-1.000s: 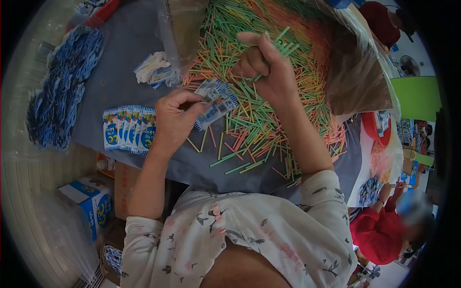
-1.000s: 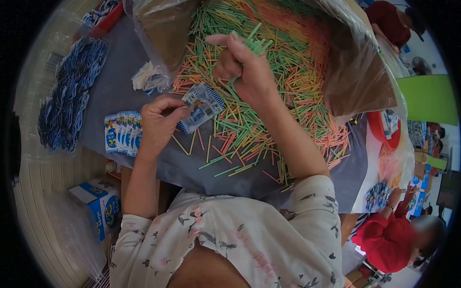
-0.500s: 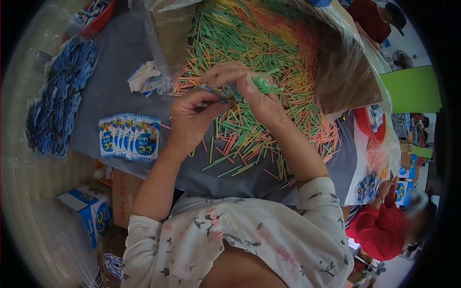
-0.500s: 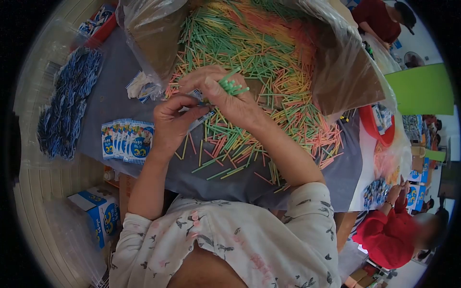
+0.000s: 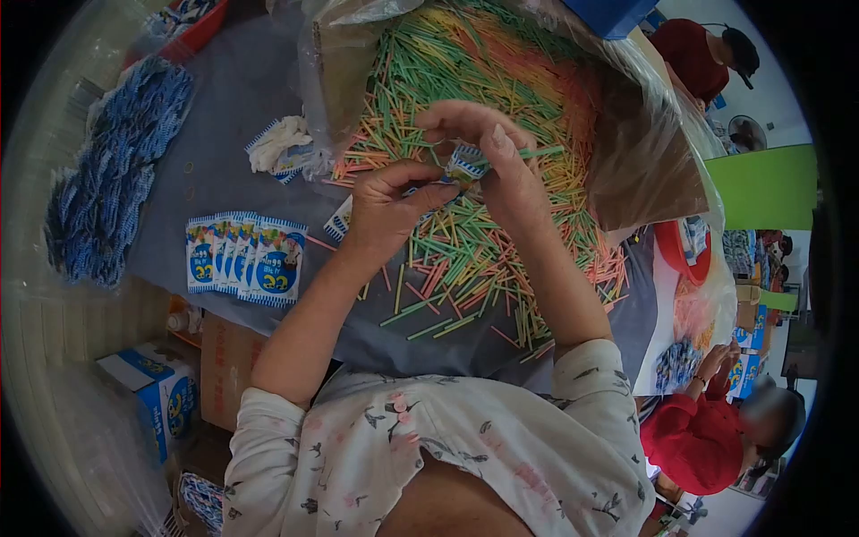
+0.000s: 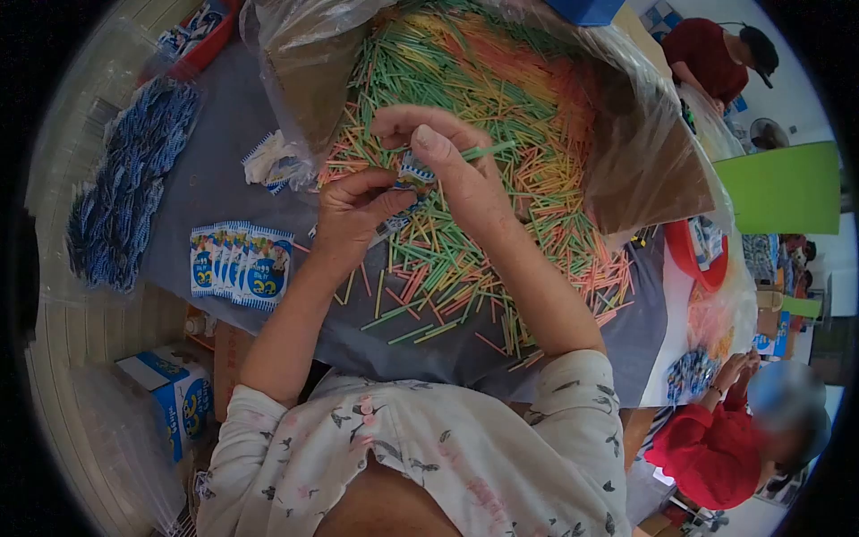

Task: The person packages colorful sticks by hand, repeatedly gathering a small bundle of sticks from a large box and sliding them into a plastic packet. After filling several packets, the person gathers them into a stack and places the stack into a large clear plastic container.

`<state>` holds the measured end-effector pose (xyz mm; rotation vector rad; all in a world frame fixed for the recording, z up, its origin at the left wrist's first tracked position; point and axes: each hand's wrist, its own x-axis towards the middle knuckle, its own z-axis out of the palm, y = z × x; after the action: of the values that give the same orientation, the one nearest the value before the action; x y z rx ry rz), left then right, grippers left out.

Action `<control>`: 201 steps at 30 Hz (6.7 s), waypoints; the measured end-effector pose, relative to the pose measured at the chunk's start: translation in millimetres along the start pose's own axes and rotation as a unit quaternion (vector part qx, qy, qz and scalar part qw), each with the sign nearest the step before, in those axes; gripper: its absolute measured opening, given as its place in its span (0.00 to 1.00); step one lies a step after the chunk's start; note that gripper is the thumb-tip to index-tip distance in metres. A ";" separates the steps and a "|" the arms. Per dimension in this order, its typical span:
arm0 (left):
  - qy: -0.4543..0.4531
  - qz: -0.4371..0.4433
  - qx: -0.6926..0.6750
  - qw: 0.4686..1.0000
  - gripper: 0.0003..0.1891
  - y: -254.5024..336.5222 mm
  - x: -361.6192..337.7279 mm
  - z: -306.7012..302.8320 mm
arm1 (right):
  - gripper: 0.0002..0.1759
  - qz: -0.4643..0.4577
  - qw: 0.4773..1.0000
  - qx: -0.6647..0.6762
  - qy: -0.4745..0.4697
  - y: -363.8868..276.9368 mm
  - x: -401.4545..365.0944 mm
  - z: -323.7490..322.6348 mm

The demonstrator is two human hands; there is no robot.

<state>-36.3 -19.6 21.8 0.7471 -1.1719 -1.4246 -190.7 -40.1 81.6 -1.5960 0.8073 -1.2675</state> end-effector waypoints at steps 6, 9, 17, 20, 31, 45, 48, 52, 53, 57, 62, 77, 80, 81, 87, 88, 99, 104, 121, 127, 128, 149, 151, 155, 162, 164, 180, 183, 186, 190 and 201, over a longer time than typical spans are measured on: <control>-0.045 0.009 -0.038 0.998 0.09 -6.6 -7.3 -2.9 | 0.45 0.052 0.997 -0.028 -0.049 12.9 -8.2 -0.2; -0.058 -0.020 0.052 0.997 0.09 -3.2 -14.4 -3.8 | 0.43 0.058 0.994 0.073 0.053 11.2 -15.4 4.8; -0.094 -0.062 0.020 0.993 0.09 -13.2 -20.1 1.3 | 0.37 0.060 0.989 -0.074 -0.112 0.0 -21.6 -8.5; -0.085 -0.061 -0.003 0.994 0.07 -5.2 -22.2 -1.5 | 0.43 0.031 0.997 -0.069 0.028 1.2 -24.6 -3.2; 0.108 0.089 0.511 0.848 0.06 50.8 -104.3 -100.1 | 0.26 0.051 0.845 -0.531 -0.026 35.8 41.3 -51.3; -0.041 0.216 0.713 0.666 0.05 -14.8 -44.5 -20.7 | 0.16 0.142 0.681 -0.718 -0.024 67.6 94.7 -46.6; -0.001 0.248 0.658 0.711 0.03 -14.5 -40.7 -27.4 | 0.14 0.076 0.698 -0.712 0.020 65.7 90.5 -47.0; 0.018 0.253 0.599 0.760 0.03 -11.4 -37.1 -35.8 | 0.14 0.076 0.727 -0.682 -0.012 79.8 88.4 -51.8; 0.021 0.238 0.592 0.770 0.04 -9.6 -37.7 -35.1 | 0.14 0.084 0.725 -0.683 -0.032 82.7 89.4 -52.8; 0.019 0.209 0.576 0.790 0.07 7.9 -32.4 -30.6 | 0.14 0.104 0.743 -0.659 -0.043 87.2 92.8 -59.8; -0.004 0.102 0.459 0.883 0.07 10.7 -25.0 -55.7 | 0.17 0.005 0.884 -0.465 0.053 106.4 86.0 -86.6; 0.002 0.298 0.620 0.726 0.04 -8.9 -39.2 -33.0 | 0.09 -0.006 0.796 -0.604 0.028 82.9 79.6 -61.2; -0.011 0.293 0.665 0.687 0.04 -8.4 -41.3 -35.0 | 0.07 -0.029 0.949 -0.308 0.059 95.2 78.4 -67.3; -0.027 0.268 0.690 0.672 0.04 -9.2 -43.7 -36.3 | 0.07 -0.029 0.949 -0.309 0.058 89.3 77.7 -67.7; -0.027 0.220 0.616 0.756 0.05 2.0 -52.2 -38.3 | 0.08 0.198 0.967 0.029 0.154 70.1 68.4 -52.8; -0.026 0.219 0.617 0.755 0.05 3.0 -51.9 -40.5 | 0.10 0.210 0.962 0.043 0.170 69.2 67.3 -49.8; 0.029 0.118 0.322 0.939 0.06 18.3 -30.4 -50.3 | 0.24 0.121 0.974 0.185 0.040 62.2 57.6 -44.8; 0.045 0.071 0.165 0.983 0.05 5.8 -9.4 -45.5 | 0.24 0.046 0.958 0.284 -0.002 33.6 38.6 -31.3; 0.031 0.153 0.276 0.948 0.07 8.2 7.1 -21.4 | 0.33 0.021 1.000 0.002 -0.019 37.7 7.2 1.1; 0.033 0.155 0.273 0.949 0.07 10.0 12.4 -16.6 | 0.30 0.055 0.998 0.016 -0.037 28.2 9.9 0.5; 0.028 0.121 0.224 0.967 0.06 8.2 15.5 -15.6 | 0.29 0.033 0.999 -0.012 -0.038 26.1 11.3 2.6; -0.059 -0.018 0.096 0.994 0.06 12.6 25.5 -14.9 | 0.45 0.137 0.989 0.045 0.021 21.5 23.4 -21.1; -0.058 -0.059 0.129 0.988 0.06 24.0 3.0 -25.0 | 0.41 0.145 0.988 -0.017 0.048 20.3 23.2 -44.6; 0.101 0.002 0.110 0.989 0.06 20.4 -59.1 -62.6 | 0.27 0.110 0.946 -0.303 0.019 45.7 9.6 -92.4; 0.094 0.215 0.719 0.654 0.05 30.4 -96.6 -94.5 | 0.21 0.018 0.757 -0.654 -0.004 55.6 0.4 -71.3; 0.122 0.244 0.680 0.681 0.12 39.6 -79.5 -67.1 | 0.18 0.032 0.676 -0.733 -0.067 62.6 15.1 -65.6; 0.006 0.305 0.628 0.716 0.04 -17.1 -38.0 -41.3 | 0.19 0.076 0.635 -0.768 -0.033 79.5 58.2 -61.2; -0.011 0.297 0.629 0.719 0.04 -14.6 -41.3 -35.6 | 0.20 0.083 0.635 -0.768 -0.012 79.1 51.8 -65.9; -0.034 0.182 0.657 0.731 0.07 -0.2 -43.8 -25.8 | 0.22 0.015 0.598 -0.800 -0.039 83.6 48.0 -66.2; -0.013 0.185 0.633 0.752 0.08 3.9 -43.5 -25.7 | 0.18 0.038 0.663 -0.745 -0.062 59.2 45.1 -58.4; -0.043 0.175 0.636 0.750 0.04 0.1 -49.0 -25.2 | 0.18 -0.046 0.647 -0.754 -0.104 65.7 63.6 -0.8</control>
<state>-2.9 21.4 6.2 1.2529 -2.2146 -0.1461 -172.2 -121.4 44.0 -2.9686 1.8619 -0.1412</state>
